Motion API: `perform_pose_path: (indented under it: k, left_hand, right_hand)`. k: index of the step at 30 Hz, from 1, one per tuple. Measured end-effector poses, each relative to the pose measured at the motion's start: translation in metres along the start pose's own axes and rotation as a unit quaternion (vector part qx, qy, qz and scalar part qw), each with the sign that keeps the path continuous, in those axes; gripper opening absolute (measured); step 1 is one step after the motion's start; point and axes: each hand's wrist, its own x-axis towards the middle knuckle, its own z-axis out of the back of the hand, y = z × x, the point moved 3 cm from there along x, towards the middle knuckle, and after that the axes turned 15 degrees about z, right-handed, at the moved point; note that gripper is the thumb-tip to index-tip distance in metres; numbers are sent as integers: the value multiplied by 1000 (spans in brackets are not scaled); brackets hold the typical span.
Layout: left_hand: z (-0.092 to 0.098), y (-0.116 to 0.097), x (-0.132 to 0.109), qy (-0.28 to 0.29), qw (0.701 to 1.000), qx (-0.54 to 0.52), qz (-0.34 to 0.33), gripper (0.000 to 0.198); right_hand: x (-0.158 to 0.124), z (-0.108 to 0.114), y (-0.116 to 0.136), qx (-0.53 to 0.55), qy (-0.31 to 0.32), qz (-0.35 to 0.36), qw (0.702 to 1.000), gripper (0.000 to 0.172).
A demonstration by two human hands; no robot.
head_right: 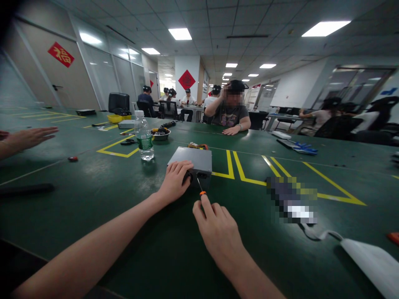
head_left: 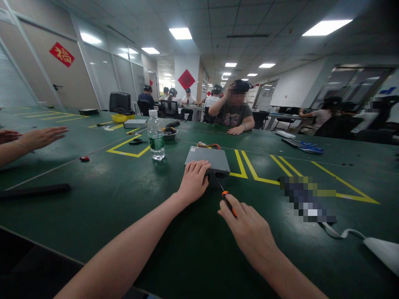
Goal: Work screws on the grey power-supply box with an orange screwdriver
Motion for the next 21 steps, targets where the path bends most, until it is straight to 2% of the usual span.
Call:
perform_pose_path:
  k: [4, 11, 15, 21]
  left_hand:
    - [-2, -2, 0, -5, 1000, 6, 9, 33]
    - [-1, -3, -1, -8, 1000, 3, 12, 34]
    - [-2, -3, 0, -10, 1000, 2, 11, 35]
    - [-3, -2, -1, -10, 1000, 6, 13, 34]
  right_hand:
    - [10, 4, 8, -14, 5, -6, 1000, 36]
    - [20, 16, 13, -43, -29, 15, 999, 29]
    - [16, 14, 6, -48, -24, -3, 999, 22]
    - [12, 4, 11, 6, -16, -25, 1000, 24]
